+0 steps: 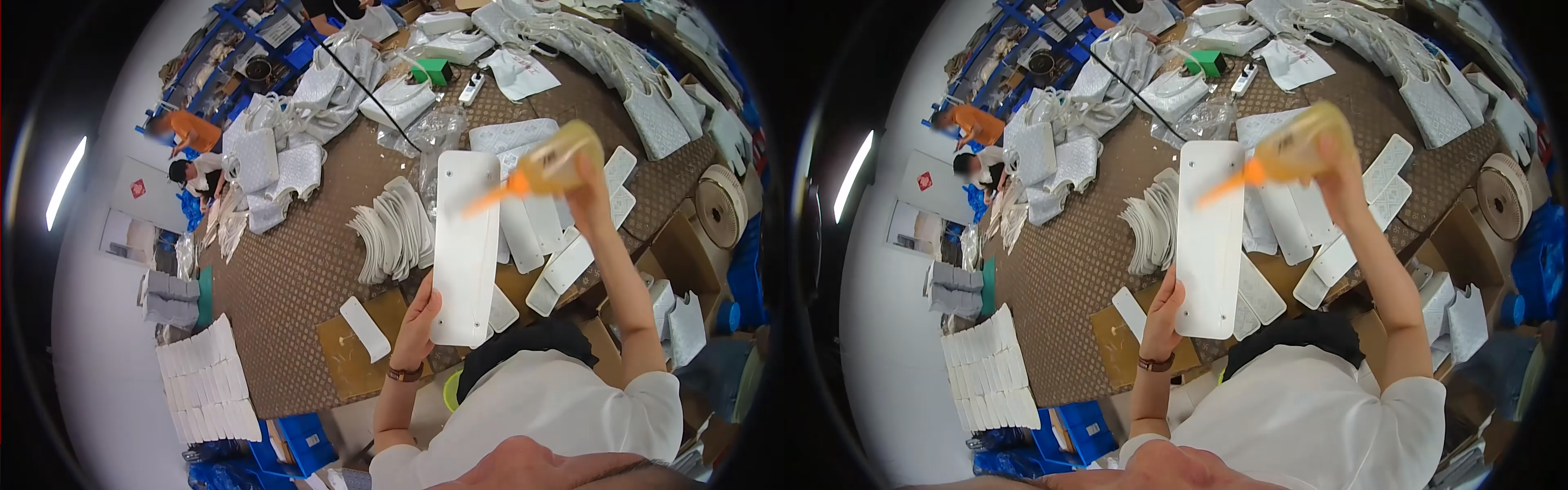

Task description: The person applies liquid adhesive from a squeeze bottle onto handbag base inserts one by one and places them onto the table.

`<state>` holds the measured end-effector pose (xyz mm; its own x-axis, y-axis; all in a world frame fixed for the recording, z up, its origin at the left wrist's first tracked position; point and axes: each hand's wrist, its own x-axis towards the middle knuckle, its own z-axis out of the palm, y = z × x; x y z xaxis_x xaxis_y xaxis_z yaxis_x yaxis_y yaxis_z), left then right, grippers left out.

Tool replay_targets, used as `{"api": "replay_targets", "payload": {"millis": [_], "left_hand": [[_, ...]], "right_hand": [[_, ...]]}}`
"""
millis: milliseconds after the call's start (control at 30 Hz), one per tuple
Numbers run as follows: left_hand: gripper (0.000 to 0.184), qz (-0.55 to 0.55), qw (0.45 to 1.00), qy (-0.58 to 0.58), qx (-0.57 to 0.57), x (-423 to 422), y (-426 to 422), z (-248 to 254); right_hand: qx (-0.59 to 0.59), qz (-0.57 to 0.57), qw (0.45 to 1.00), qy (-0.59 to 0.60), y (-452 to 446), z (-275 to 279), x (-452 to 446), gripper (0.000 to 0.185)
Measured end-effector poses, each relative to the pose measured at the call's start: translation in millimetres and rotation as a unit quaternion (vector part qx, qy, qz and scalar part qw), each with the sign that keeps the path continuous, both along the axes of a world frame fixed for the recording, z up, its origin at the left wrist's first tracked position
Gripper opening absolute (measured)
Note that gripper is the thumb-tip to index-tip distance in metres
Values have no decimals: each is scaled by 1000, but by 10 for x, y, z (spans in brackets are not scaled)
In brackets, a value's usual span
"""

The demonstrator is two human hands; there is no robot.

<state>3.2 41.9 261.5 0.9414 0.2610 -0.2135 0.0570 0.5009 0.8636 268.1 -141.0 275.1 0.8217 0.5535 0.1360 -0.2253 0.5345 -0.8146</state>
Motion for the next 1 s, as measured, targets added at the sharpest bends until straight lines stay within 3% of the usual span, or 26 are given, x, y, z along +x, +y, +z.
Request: {"api": "replay_targets", "payload": {"millis": [67, 200, 267, 333, 433, 500, 567, 700, 800, 900, 1000], "left_hand": [[49, 1, 1000, 6, -6, 21, -13, 9], [47, 10, 1000, -3, -2, 22, -35, 5], [46, 10, 1000, -15, -15, 65, -16, -10], [46, 18, 999, -21, -22, 87, -7, -16], [45, 51, 998, 4, -42, 127, -29, -12], [45, 43, 998, 14, -44, 96, -59, -8], [45, 32, 998, 19, -45, 103, -72, 6], [45, 28, 999, 17, -17, 151, -109, -1], [46, 33, 998, 35, -27, 215, -82, -49], [46, 51, 996, 55, -42, 270, -63, -129], [45, 71, 992, 77, -64, 321, -39, -312]], "right_hand": [[3, -134, 988, -73, 15, 244, 205, 40], [-20, -150, 985, -87, 17, 61, 182, 38], [-32, -81, 994, -72, -2, -112, -135, 40], [-138, 19, 976, -167, -70, -420, -443, 66], [-154, 44, 957, -240, -101, -383, -439, 73], [-75, -9, 995, -61, -47, -135, -182, 68], [-37, -104, 991, -76, 22, 174, 90, 62], [-57, -135, 985, -96, 85, 100, 125, 57], [-95, -18, 989, -108, -1, -259, -254, 55], [-159, 30, 968, -193, -166, -600, -612, 60], [-39, 40, 993, 105, -436, -819, -705, 64]]}}
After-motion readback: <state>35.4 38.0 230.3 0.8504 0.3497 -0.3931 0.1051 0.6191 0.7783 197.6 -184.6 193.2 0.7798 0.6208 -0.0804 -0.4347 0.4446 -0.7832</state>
